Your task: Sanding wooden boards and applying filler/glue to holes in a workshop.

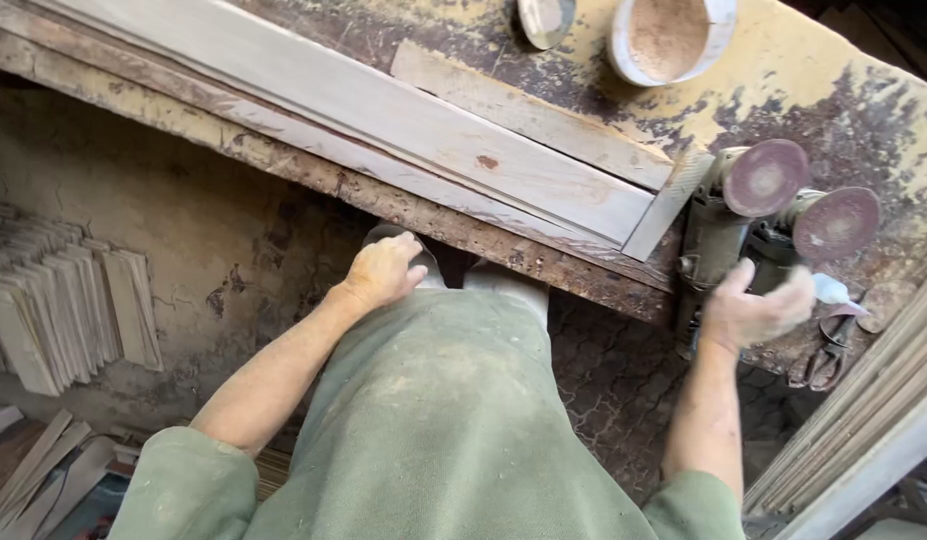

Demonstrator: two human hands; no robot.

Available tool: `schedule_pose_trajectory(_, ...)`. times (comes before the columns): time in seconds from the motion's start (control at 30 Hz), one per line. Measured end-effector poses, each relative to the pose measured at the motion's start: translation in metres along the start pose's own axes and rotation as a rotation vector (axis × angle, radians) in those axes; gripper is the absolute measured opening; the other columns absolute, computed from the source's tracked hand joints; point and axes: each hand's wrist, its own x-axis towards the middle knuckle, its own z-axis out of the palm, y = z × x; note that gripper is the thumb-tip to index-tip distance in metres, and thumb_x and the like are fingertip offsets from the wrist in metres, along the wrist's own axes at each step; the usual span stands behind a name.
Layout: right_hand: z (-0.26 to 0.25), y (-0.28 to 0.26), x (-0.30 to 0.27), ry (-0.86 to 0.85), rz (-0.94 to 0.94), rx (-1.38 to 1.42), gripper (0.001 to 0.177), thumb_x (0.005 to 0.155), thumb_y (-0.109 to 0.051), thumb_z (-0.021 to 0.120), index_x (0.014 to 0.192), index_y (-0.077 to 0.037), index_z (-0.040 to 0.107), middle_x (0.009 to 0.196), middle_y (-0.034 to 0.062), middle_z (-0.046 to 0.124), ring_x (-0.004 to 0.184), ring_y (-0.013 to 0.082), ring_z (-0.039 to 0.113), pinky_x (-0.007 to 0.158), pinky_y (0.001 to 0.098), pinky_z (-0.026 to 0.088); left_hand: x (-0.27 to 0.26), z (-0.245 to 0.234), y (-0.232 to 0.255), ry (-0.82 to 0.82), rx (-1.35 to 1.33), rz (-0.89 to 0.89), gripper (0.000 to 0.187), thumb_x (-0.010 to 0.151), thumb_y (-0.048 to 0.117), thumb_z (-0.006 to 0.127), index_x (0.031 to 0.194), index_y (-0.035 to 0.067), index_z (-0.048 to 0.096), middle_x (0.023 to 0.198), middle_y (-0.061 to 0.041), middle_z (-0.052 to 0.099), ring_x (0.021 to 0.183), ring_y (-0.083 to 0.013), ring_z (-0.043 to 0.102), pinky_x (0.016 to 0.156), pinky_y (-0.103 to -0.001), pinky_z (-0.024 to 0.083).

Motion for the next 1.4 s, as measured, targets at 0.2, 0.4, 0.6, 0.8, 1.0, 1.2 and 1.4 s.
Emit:
schedule_pose_trajectory(0.2,0.048,0.09,0.009,-0.397,0.456,0.025,0.085,0.068,-0.061,0.102,0.137,-0.038,0.058,0.116,0.0062,0.073,0.109,0.0314,0.069,0.092,0.0464,0.056,-0.001,0.009,-0.021,-0.112,-0.013,-0.081,0.044,0.089,0.05,0.062,0.123,0.023,0.071,0.134,-0.004,0.068,0.111,-0.0296,0.071,0.087,-0.045,0.06)
schedule_pose_trajectory(0.4,0.018,0.066,0.021,-0.423,0.482,0.094,0.069,0.065,-0.051,0.102,0.117,-0.02,0.068,0.103,0.0155,0.073,0.103,0.0407,0.07,0.089,0.0527,0.055,0.003,0.016,0.007,-0.207,0.04,0.056,0.049,0.089,0.053,0.062,0.129,0.025,0.067,0.141,-0.003,0.065,0.12,-0.0252,0.068,0.093,-0.042,0.059)
schedule_pose_trajectory(0.6,-0.122,0.0,-0.025,-0.389,0.469,0.532,0.06,0.081,-0.024,0.094,0.131,-0.008,0.065,0.114,0.0219,0.069,0.112,0.0305,0.067,0.093,0.0488,0.051,0.01,0.001,0.048,-0.162,-0.141,0.174,0.051,0.092,0.05,0.064,0.131,0.018,0.068,0.141,-0.008,0.065,0.128,-0.0264,0.064,0.103,-0.042,0.054)
schedule_pose_trajectory(0.8,-0.161,-0.141,-0.066,-0.329,0.913,1.577,0.049,0.082,-0.022,0.067,0.127,-0.004,0.063,0.121,0.0221,0.071,0.111,0.0332,0.072,0.097,0.0496,0.059,0.0,-0.027,0.132,-0.296,-0.619,0.503,0.068,0.078,0.057,0.077,0.128,0.012,0.068,0.131,-0.015,0.07,0.124,-0.0346,0.064,0.103,-0.046,0.054)
schedule_pose_trajectory(1.0,-0.097,-0.331,-0.043,-0.615,0.805,2.012,0.074,0.07,-0.022,0.08,0.133,0.006,0.054,0.127,0.0294,0.064,0.117,0.04,0.066,0.101,0.0552,0.055,-0.021,-0.097,0.104,-0.506,-1.005,0.237,0.053,0.065,0.041,0.09,0.107,0.017,0.071,0.101,-0.01,0.077,0.102,-0.0278,0.073,0.083,-0.046,0.058)
schedule_pose_trajectory(1.2,-0.107,-0.423,-0.067,-0.705,0.886,1.857,0.056,0.075,-0.009,0.087,0.126,-0.002,0.064,0.11,0.0193,0.075,0.099,0.0257,0.075,0.087,0.0431,0.063,-0.079,-0.11,0.007,0.112,-0.585,-0.058,0.034,0.07,0.031,0.083,0.089,0.012,0.063,0.079,-0.02,0.067,0.082,-0.0422,0.069,0.066,-0.053,0.054)
schedule_pose_trajectory(1.4,-0.051,-0.45,-0.113,-0.883,1.003,1.841,0.046,0.074,-0.013,0.089,0.112,-0.005,0.064,0.093,0.0113,0.073,0.081,0.0186,0.071,0.069,0.0398,0.063,-0.114,-0.032,-0.011,0.027,-0.82,-0.523,0.076,0.063,0.07,0.085,0.116,0.02,0.063,0.085,-0.015,0.075,0.087,-0.0333,0.074,0.07,-0.049,0.056)
